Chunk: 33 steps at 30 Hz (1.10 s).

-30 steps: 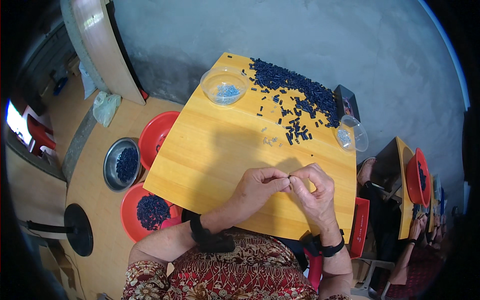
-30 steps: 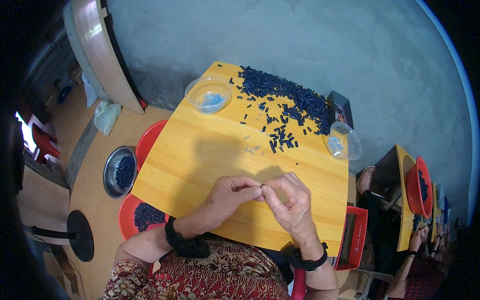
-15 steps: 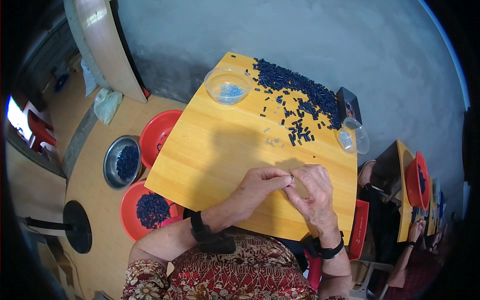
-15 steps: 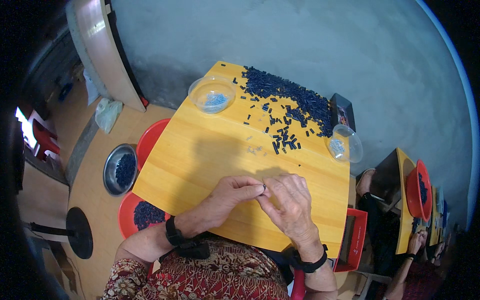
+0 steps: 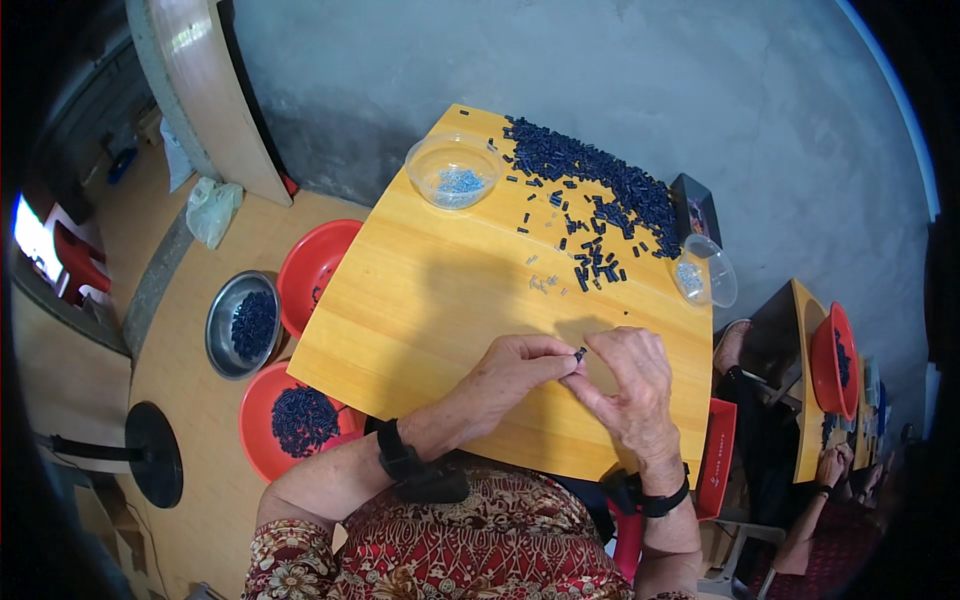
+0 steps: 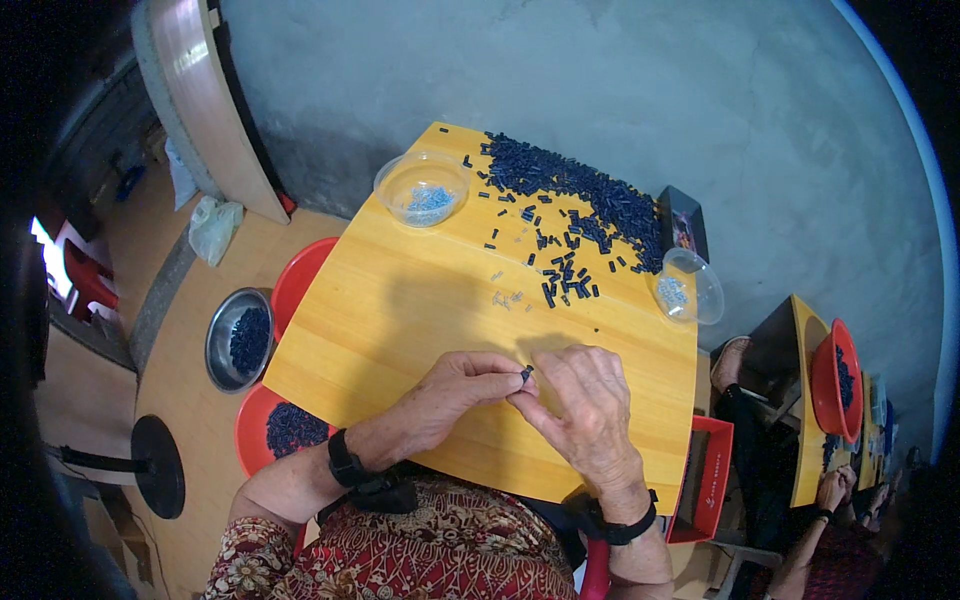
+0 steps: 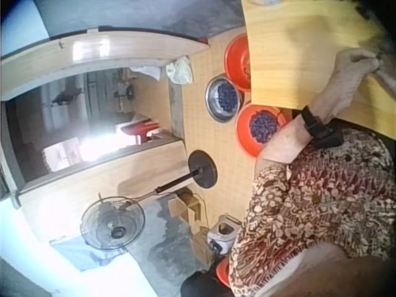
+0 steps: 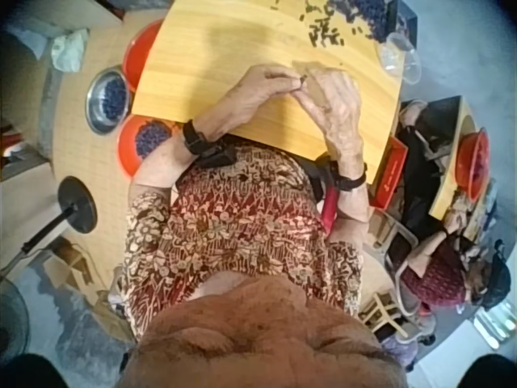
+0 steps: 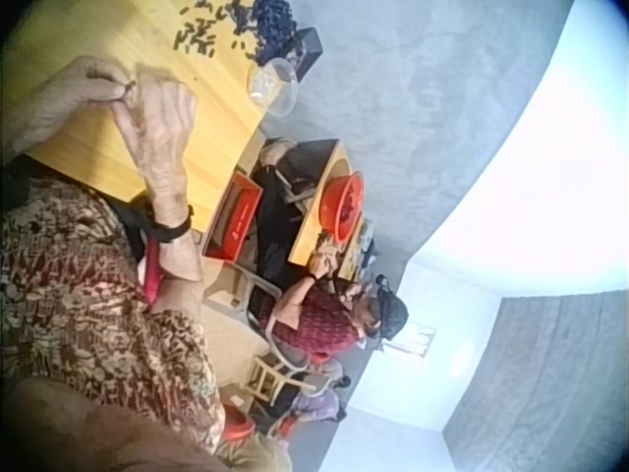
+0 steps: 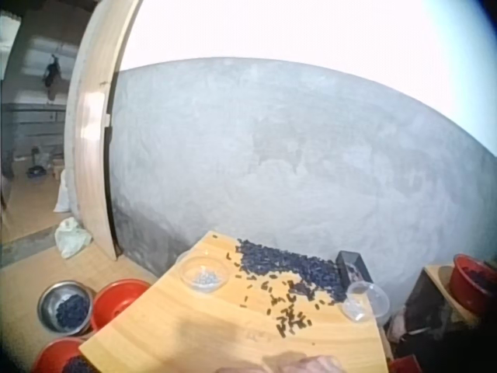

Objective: Sorting small black plastic or rubber industrial components on a wooden table into different containers.

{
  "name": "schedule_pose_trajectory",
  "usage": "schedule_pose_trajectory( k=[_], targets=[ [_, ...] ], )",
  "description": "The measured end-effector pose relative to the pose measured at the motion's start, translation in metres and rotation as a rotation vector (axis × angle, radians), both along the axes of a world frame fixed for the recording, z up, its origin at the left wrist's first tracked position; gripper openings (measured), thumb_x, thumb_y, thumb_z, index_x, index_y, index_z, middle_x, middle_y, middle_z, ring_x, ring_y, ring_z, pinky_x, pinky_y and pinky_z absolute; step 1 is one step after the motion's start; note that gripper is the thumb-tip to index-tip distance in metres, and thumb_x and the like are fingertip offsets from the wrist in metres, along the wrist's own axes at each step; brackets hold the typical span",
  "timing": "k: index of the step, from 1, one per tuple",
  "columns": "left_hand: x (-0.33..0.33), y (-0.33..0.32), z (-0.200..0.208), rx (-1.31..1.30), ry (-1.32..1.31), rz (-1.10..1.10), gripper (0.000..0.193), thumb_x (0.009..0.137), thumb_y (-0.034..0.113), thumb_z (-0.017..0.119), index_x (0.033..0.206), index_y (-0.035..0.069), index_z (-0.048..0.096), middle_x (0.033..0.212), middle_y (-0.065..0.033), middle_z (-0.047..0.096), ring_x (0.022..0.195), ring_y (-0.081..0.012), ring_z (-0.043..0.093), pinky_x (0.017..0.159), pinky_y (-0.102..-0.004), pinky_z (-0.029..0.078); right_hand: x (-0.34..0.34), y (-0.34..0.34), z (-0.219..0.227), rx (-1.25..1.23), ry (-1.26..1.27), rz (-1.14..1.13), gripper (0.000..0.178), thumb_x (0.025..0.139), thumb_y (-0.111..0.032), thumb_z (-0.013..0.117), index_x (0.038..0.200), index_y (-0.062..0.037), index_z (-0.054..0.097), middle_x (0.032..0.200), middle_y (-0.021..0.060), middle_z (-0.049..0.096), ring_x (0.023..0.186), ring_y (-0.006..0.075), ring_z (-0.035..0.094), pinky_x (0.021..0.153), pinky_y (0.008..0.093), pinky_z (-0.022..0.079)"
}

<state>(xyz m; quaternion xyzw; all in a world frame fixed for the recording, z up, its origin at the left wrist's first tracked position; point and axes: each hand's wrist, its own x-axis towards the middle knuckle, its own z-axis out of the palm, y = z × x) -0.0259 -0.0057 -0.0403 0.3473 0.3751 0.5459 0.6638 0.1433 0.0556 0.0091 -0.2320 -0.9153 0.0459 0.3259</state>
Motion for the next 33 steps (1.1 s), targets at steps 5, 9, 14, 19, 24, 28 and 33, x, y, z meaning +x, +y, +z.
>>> schedule_pose_trajectory(
  k=[5, 9, 14, 19, 24, 28, 33],
  targets=[
    [0.003, -0.001, -0.001, -0.008, 0.019, 0.002, 0.019, 0.094, 0.018, 0.06, 0.099, 0.001, 0.069, 0.098, -0.0036, 0.068, 0.095, -0.009, 0.058, 0.088, -0.0251, 0.044, 0.003, 0.002, 0.002, 0.053, -0.102, 0.0, 0.033, 0.068, -0.016, 0.08, 0.094, -0.0039, 0.063, 0.087, 0.0095, 0.061, 0.086, 0.0282, 0.058, 0.075, 0.0392, 0.045],
    [0.003, -0.001, -0.005, 0.012, 0.059, 0.031, 0.018, 0.094, 0.016, 0.06, 0.1, 0.001, 0.068, 0.098, -0.0038, 0.068, 0.096, -0.0088, 0.058, 0.09, -0.0253, 0.044, 0.007, 0.007, 0.011, -0.113, -0.103, 0.067, 0.027, 0.073, -0.012, 0.076, 0.096, -0.0017, 0.065, 0.087, 0.0117, 0.063, 0.083, 0.0295, 0.059, 0.074, 0.0379, 0.046],
    [0.005, -0.002, 0.003, 0.031, 0.12, 0.018, 0.018, 0.095, 0.014, 0.059, 0.102, 0.0, 0.067, 0.096, -0.0038, 0.068, 0.096, -0.0089, 0.059, 0.089, -0.0254, 0.045, 0.011, 0.013, 0.003, -0.336, 0.089, 0.127, 0.018, 0.077, -0.006, 0.071, 0.093, 0.0007, 0.067, 0.085, 0.0141, 0.065, 0.079, 0.0308, 0.06, 0.07, 0.0371, 0.046],
    [0.008, -0.003, -0.003, 0.112, 0.131, 0.062, 0.018, 0.095, 0.012, 0.058, 0.102, -0.001, 0.067, 0.095, -0.0036, 0.068, 0.093, -0.009, 0.06, 0.088, -0.0248, 0.046, 0.005, 0.004, 0.0, -0.344, 0.113, 0.061, 0.008, 0.078, -0.003, 0.069, 0.084, -0.0005, 0.066, 0.079, 0.0125, 0.062, 0.073, 0.0309, 0.058, 0.067, 0.0375, 0.046],
    [0.009, -0.003, 0.0, 0.067, 0.18, 0.11, 0.018, 0.094, 0.012, 0.059, 0.101, -0.002, 0.068, 0.094, -0.0038, 0.068, 0.092, -0.0092, 0.061, 0.087, -0.0246, 0.046, 0.002, -0.003, -0.004, -0.283, 0.09, 0.001, 0.01, 0.077, -0.004, 0.07, 0.084, -0.0006, 0.065, 0.077, 0.0121, 0.062, 0.073, 0.0309, 0.057, 0.066, 0.038, 0.046],
    [0.006, -0.001, -0.001, 0.045, 0.117, 0.086, 0.018, 0.093, 0.013, 0.06, 0.101, -0.001, 0.068, 0.095, -0.0044, 0.069, 0.092, -0.0096, 0.061, 0.088, -0.0253, 0.046, 0.002, -0.005, -0.002, -0.324, 0.178, -0.021, 0.026, 0.072, -0.009, 0.077, 0.094, -0.0004, 0.064, 0.083, 0.0129, 0.062, 0.079, 0.0311, 0.059, 0.069, 0.0387, 0.046],
    [0.005, -0.002, -0.001, -0.035, -0.041, 0.072, 0.019, 0.093, 0.016, 0.061, 0.1, 0.001, 0.069, 0.098, -0.0047, 0.069, 0.095, -0.0094, 0.06, 0.088, -0.0254, 0.045, 0.002, -0.003, 0.002, -0.071, 0.0, -0.019, 0.037, 0.067, -0.012, 0.081, 0.099, -0.0031, 0.064, 0.089, 0.011, 0.061, 0.084, 0.0297, 0.059, 0.074, 0.0391, 0.046]
  ],
)
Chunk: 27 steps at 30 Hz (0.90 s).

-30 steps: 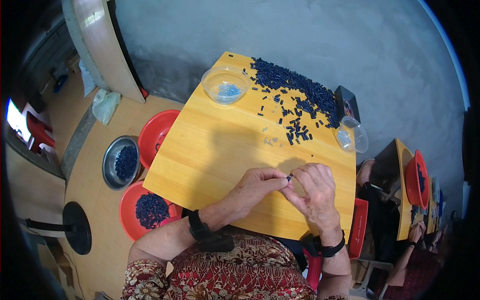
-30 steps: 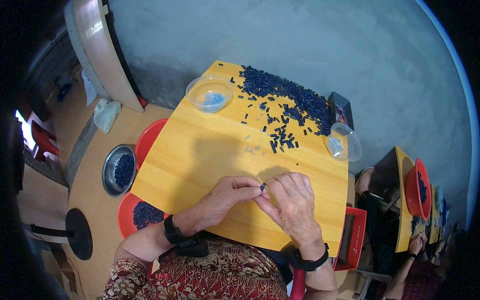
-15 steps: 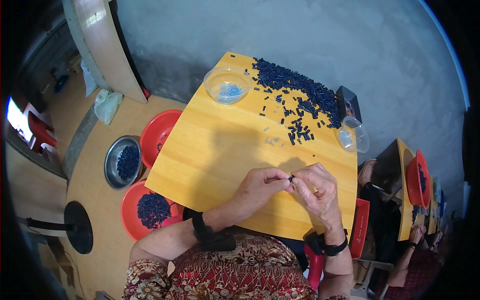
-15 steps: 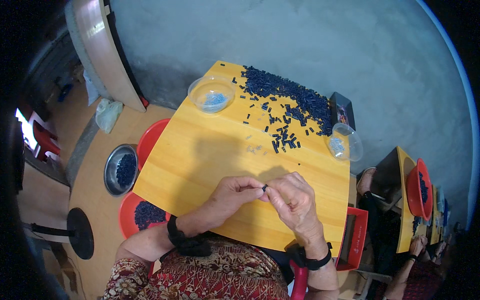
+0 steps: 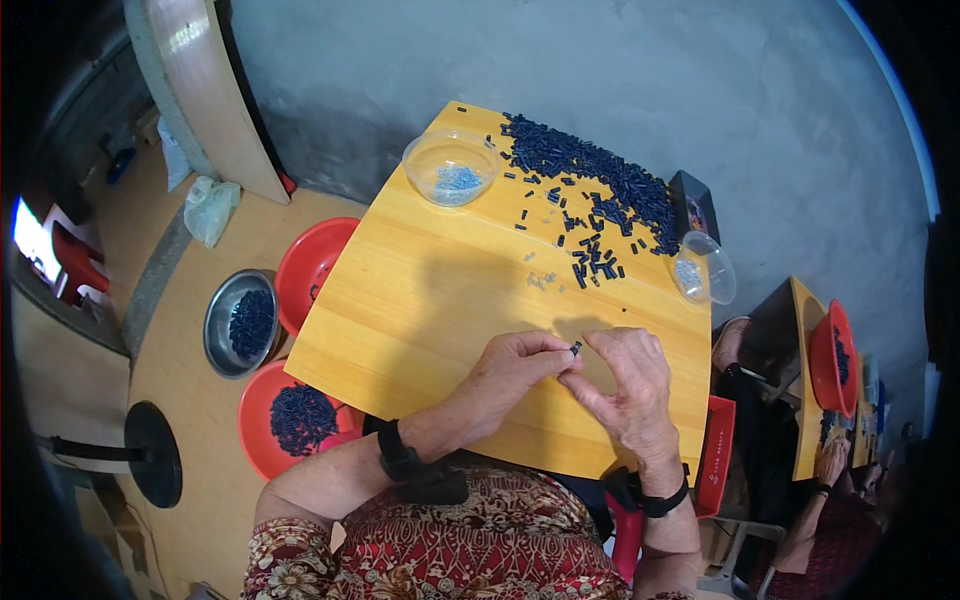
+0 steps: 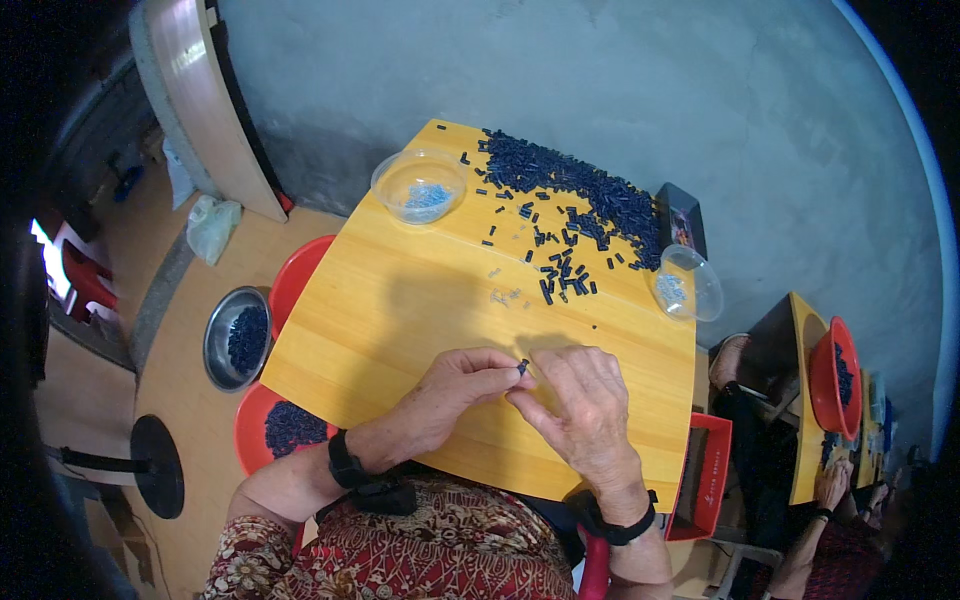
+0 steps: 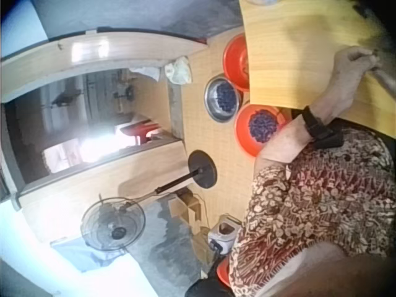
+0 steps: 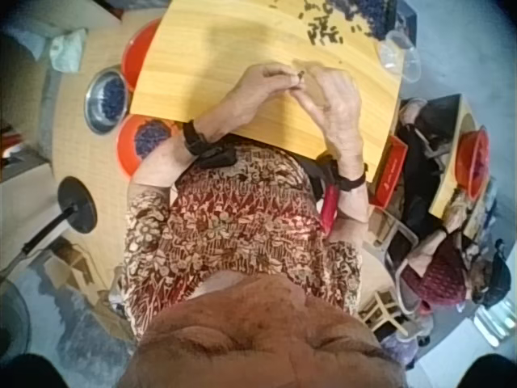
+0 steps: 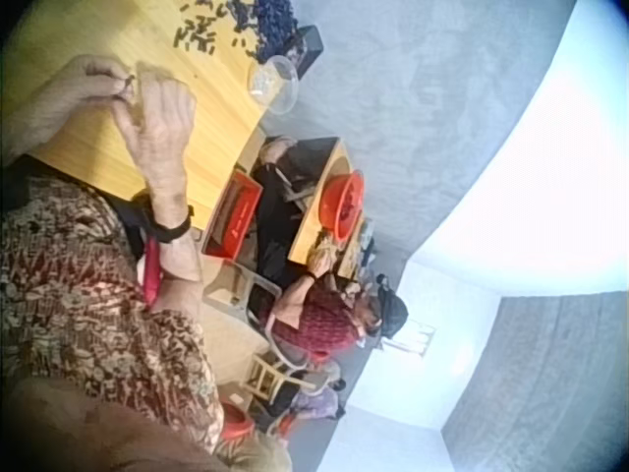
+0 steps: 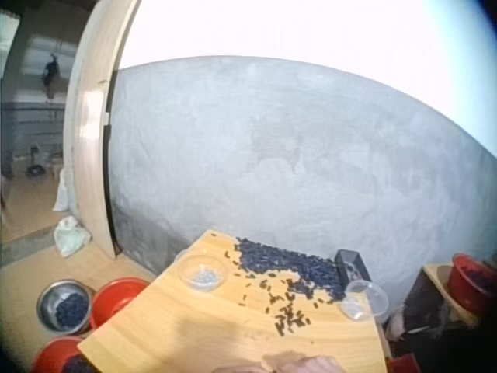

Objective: Sorting small black plastic or rubber industrial components on a wooden table into different containers.

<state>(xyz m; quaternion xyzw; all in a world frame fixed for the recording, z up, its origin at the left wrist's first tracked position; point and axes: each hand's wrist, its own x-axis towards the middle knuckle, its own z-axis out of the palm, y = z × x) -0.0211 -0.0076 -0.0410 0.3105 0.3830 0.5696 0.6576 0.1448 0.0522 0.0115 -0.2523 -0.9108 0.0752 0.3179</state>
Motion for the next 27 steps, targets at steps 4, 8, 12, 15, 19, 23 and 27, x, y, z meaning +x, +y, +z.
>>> schedule_pose_trajectory(
  k=[4, 8, 12, 15, 19, 23, 27],
  targets=[
    [0.0, -0.001, 0.002, 0.006, 0.018, -0.016, 0.019, 0.093, 0.017, 0.062, 0.101, 0.002, 0.069, 0.098, -0.0036, 0.069, 0.095, -0.0087, 0.06, 0.088, -0.0252, 0.045, -0.002, 0.001, -0.001, 0.1, -0.064, 0.003, 0.034, 0.066, -0.012, 0.081, 0.095, -0.0052, 0.064, 0.088, 0.0094, 0.06, 0.084, 0.028, 0.059, 0.075, 0.0391, 0.045],
    [0.002, -0.001, -0.003, 0.0, 0.036, -0.023, 0.019, 0.094, 0.021, 0.061, 0.101, 0.006, 0.07, 0.096, 0.0013, 0.067, 0.09, -0.0056, 0.056, 0.082, -0.0229, 0.043, -0.002, 0.002, -0.003, 0.114, -0.068, 0.014, 0.033, 0.065, -0.011, 0.081, 0.092, -0.0052, 0.064, 0.087, 0.0092, 0.06, 0.083, 0.0276, 0.059, 0.075, 0.039, 0.046],
    [-0.002, 0.001, 0.001, -0.026, 0.07, -0.045, 0.021, 0.095, 0.025, 0.06, 0.1, 0.009, 0.071, 0.095, 0.0046, 0.066, 0.086, -0.0033, 0.053, 0.077, -0.0218, 0.041, 0.0, 0.002, -0.004, 0.108, -0.022, -0.008, 0.031, 0.064, -0.01, 0.081, 0.09, -0.005, 0.064, 0.086, 0.0087, 0.06, 0.083, 0.0274, 0.059, 0.075, 0.0388, 0.046],
    [-0.003, 0.0, 0.006, -0.018, 0.099, -0.085, 0.021, 0.094, 0.025, 0.062, 0.101, 0.007, 0.071, 0.096, 0.0036, 0.066, 0.088, -0.0037, 0.054, 0.079, -0.0231, 0.042, 0.001, 0.002, -0.004, 0.112, -0.027, -0.008, 0.03, 0.064, -0.009, 0.08, 0.089, -0.0045, 0.064, 0.085, 0.0086, 0.06, 0.082, 0.0273, 0.059, 0.074, 0.0387, 0.046],
    [-0.002, 0.0, -0.002, 0.034, 0.142, -0.097, 0.021, 0.092, 0.022, 0.063, 0.099, 0.004, 0.071, 0.094, 0.0017, 0.067, 0.089, -0.0047, 0.055, 0.082, -0.024, 0.042, 0.0, 0.0, -0.003, 0.141, -0.055, 0.017, 0.027, 0.065, -0.008, 0.078, 0.087, -0.0033, 0.063, 0.08, 0.0091, 0.058, 0.077, 0.027, 0.058, 0.072, 0.0391, 0.046],
    [0.0, 0.001, -0.01, 0.054, 0.205, -0.058, 0.02, 0.09, 0.018, 0.065, 0.097, 0.001, 0.071, 0.09, -0.0001, 0.068, 0.086, -0.0059, 0.057, 0.081, -0.0233, 0.044, -0.002, -0.001, -0.004, 0.174, -0.055, 0.043, 0.025, 0.065, -0.008, 0.078, 0.084, -0.0029, 0.062, 0.077, 0.0093, 0.056, 0.074, 0.027, 0.057, 0.07, 0.0392, 0.045],
    [0.001, 0.0, -0.005, 0.049, 0.46, -0.003, 0.017, 0.09, 0.015, 0.065, 0.096, 0.0, 0.071, 0.089, -0.0004, 0.068, 0.084, -0.0063, 0.058, 0.078, -0.0223, 0.045, -0.002, -0.002, -0.007, 0.172, -0.083, 0.042, 0.024, 0.066, -0.008, 0.078, 0.082, -0.0036, 0.061, 0.075, 0.0095, 0.055, 0.072, 0.0275, 0.056, 0.07, 0.0389, 0.044]
  ],
)
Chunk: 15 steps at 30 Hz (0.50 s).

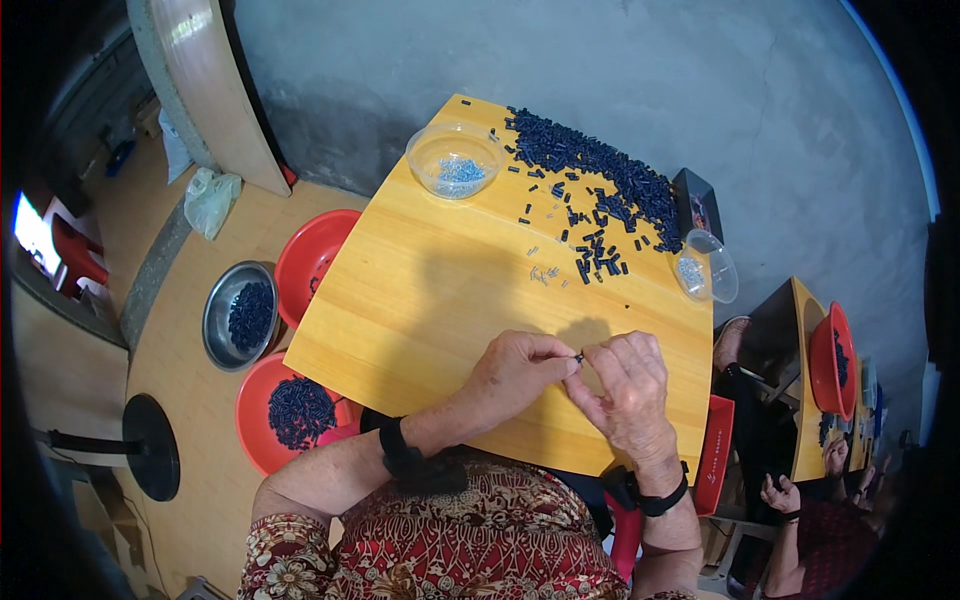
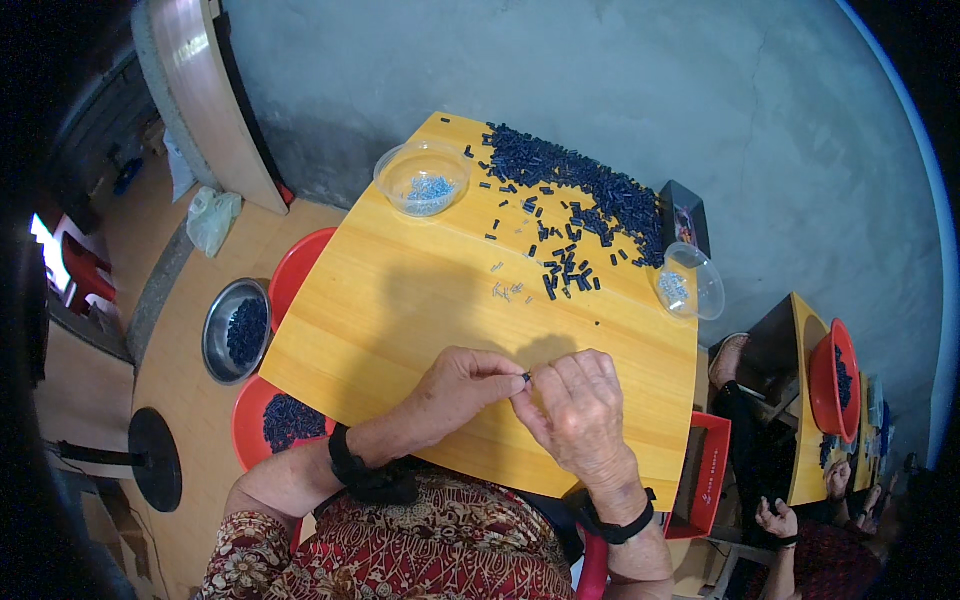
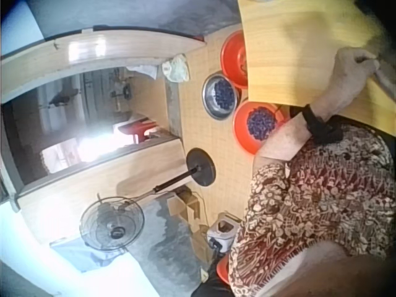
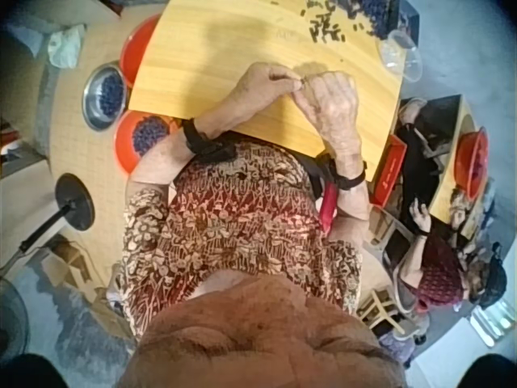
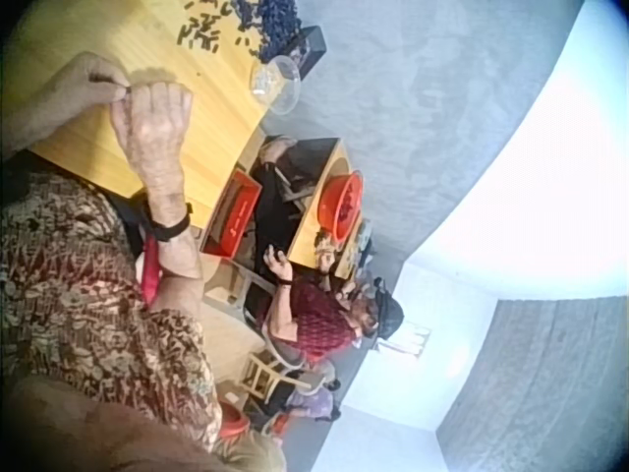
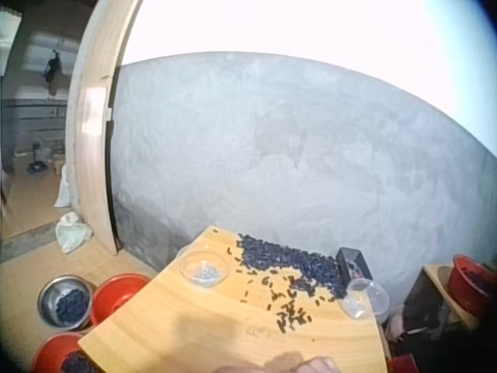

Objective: Sorting small black plastic or rubber industrial components on a wooden table into different containers.

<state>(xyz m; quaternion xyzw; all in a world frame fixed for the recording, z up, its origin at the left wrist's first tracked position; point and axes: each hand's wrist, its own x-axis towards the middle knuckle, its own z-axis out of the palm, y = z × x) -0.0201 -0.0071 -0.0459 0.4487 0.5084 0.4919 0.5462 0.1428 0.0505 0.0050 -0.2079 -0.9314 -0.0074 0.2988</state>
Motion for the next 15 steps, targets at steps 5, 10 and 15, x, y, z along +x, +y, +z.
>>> schedule_pose_trajectory(
  k=[5, 10, 15],
  targets=[
    [-0.0002, -0.0004, -0.0051, -0.011, -0.09, -0.009, 0.016, 0.09, 0.013, 0.064, 0.094, 0.0, 0.071, 0.087, -0.0006, 0.068, 0.083, -0.0062, 0.058, 0.079, -0.0226, 0.045, -0.0009, -0.001, 0.0013, -0.064, -0.001, 0.01, 0.024, 0.067, -0.008, 0.078, 0.082, -0.0039, 0.06, 0.074, 0.0087, 0.055, 0.072, 0.0271, 0.056, 0.069, 0.0386, 0.043],
    [0.0005, -0.0015, -0.0025, -0.02, -0.24, -0.022, 0.016, 0.089, 0.014, 0.065, 0.093, 0.0, 0.071, 0.086, -0.0006, 0.068, 0.083, -0.006, 0.057, 0.079, -0.0227, 0.044, -0.0022, 0.0, -0.0049, -0.058, 0.042, 0.002, 0.022, 0.066, -0.006, 0.076, 0.078, -0.0054, 0.058, 0.072, 0.008, 0.054, 0.07, 0.0269, 0.055, 0.068, 0.0388, 0.043],
    [0.0013, -0.0012, -0.0025, -0.022, -0.239, -0.044, 0.016, 0.088, 0.014, 0.065, 0.092, 0.0, 0.072, 0.085, -0.0007, 0.067, 0.082, -0.006, 0.057, 0.078, -0.0228, 0.044, -0.0014, 0.0028, -0.005, -0.027, 0.068, 0.04, 0.021, 0.065, -0.005, 0.075, 0.07, -0.0072, 0.055, 0.068, 0.0072, 0.052, 0.067, 0.0264, 0.054, 0.066, 0.0383, 0.043]
  ],
)
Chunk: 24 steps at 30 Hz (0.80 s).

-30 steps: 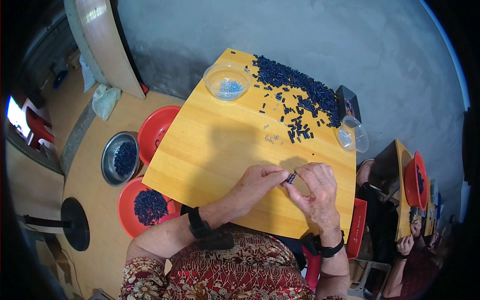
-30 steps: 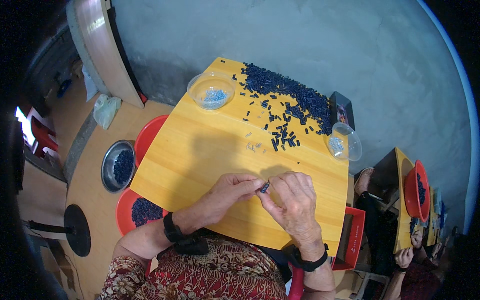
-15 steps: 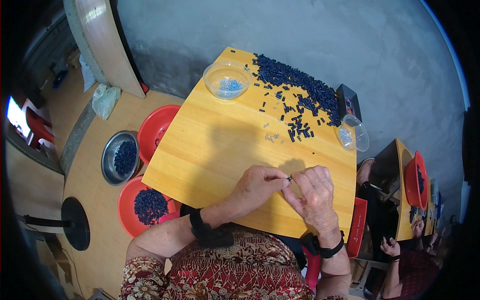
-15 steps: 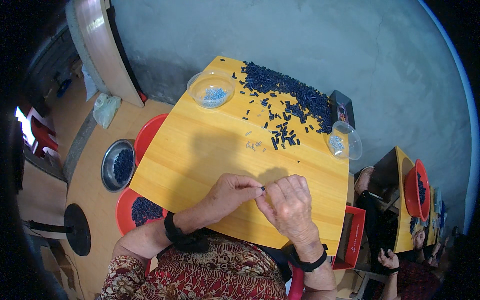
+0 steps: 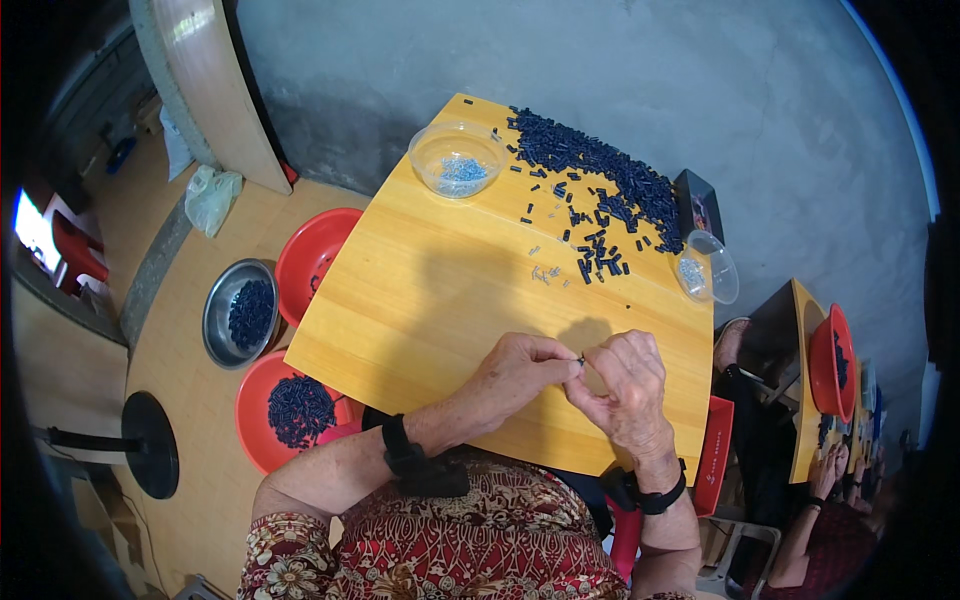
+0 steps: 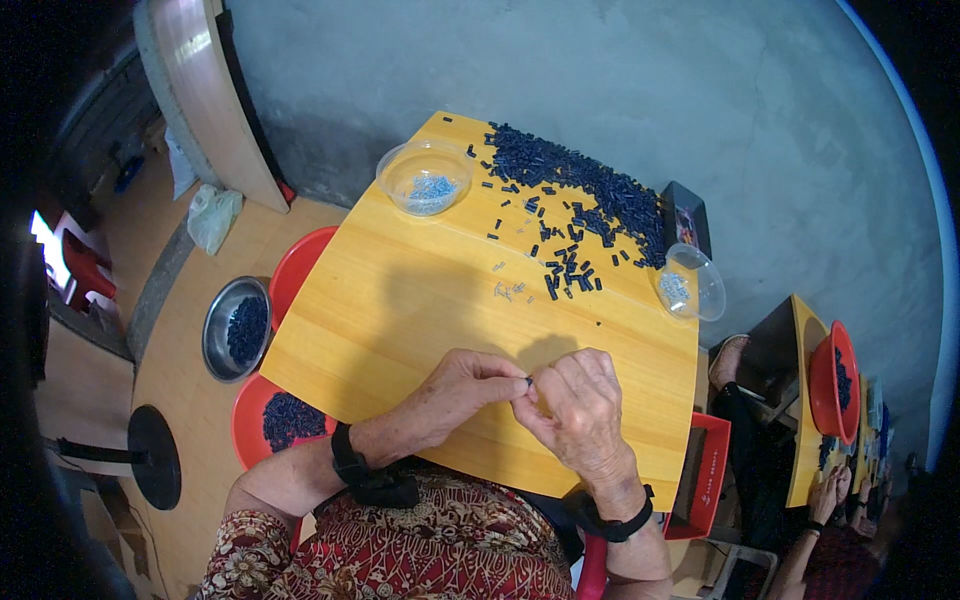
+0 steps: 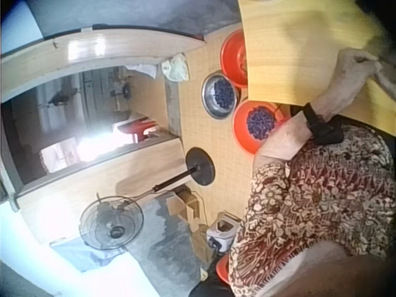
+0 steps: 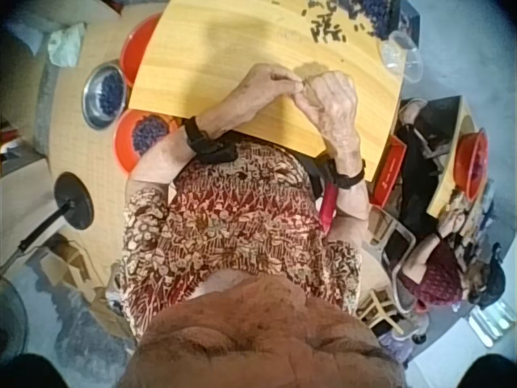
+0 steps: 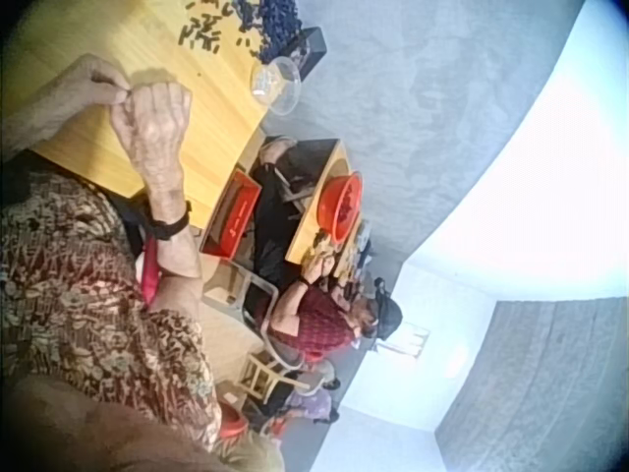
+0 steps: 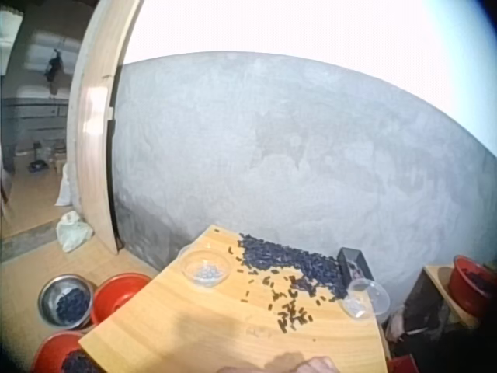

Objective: Sorting small black plastic or rubber industrial components on a wooden table into different containers.

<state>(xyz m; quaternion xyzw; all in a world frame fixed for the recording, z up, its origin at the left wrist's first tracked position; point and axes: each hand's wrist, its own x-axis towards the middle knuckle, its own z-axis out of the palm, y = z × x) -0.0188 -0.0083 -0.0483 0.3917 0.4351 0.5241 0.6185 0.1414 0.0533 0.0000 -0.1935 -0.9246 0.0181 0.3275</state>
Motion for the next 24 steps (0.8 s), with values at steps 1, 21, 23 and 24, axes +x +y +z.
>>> schedule_pose_trajectory(
  k=[1, 21, 23, 24],
  targets=[
    [-0.001, 0.0, 0.0, 0.0, -0.001, 0.002, 0.016, 0.088, 0.014, 0.065, 0.092, 0.0, 0.072, 0.085, -0.0007, 0.067, 0.082, -0.006, 0.057, 0.078, -0.0228, 0.044, -0.001, 0.0, 0.001, 0.009, 0.003, 0.014, 0.021, 0.064, -0.005, 0.075, 0.068, -0.0076, 0.054, 0.066, 0.0069, 0.051, 0.066, 0.0262, 0.054, 0.066, 0.0381, 0.043],
    [-0.013, 0.003, 0.012, 0.044, -0.086, -0.03, 0.025, 0.092, 0.02, 0.063, 0.104, -0.001, 0.067, 0.096, -0.004, 0.068, 0.09, -0.0088, 0.059, 0.083, -0.0247, 0.046, -0.003, 0.0, -0.002, -0.024, 0.105, -0.013, 0.027, 0.064, -0.009, 0.082, 0.081, -0.0046, 0.062, 0.076, 0.0093, 0.059, 0.07, 0.0285, 0.057, 0.066, 0.0385, 0.044],
    [-0.018, 0.004, 0.012, 0.05, -0.058, -0.022, 0.022, 0.091, 0.019, 0.064, 0.101, -0.001, 0.068, 0.095, -0.0045, 0.068, 0.09, -0.0096, 0.06, 0.083, -0.0249, 0.046, -0.006, -0.002, 0.001, 0.002, 0.057, -0.013, 0.028, 0.065, -0.01, 0.082, 0.084, -0.0038, 0.063, 0.078, 0.0099, 0.06, 0.072, 0.0288, 0.058, 0.067, 0.0389, 0.045],
    [-0.021, 0.004, 0.013, 0.055, -0.034, -0.017, 0.02, 0.089, 0.018, 0.065, 0.099, 0.0, 0.068, 0.095, -0.0049, 0.068, 0.089, -0.0105, 0.061, 0.083, -0.0251, 0.047, -0.009, -0.003, 0.003, -0.018, 0.043, -0.018, 0.028, 0.066, -0.011, 0.081, 0.087, -0.0029, 0.064, 0.08, 0.0106, 0.06, 0.074, 0.0292, 0.058, 0.068, 0.0392, 0.045]
  ],
)
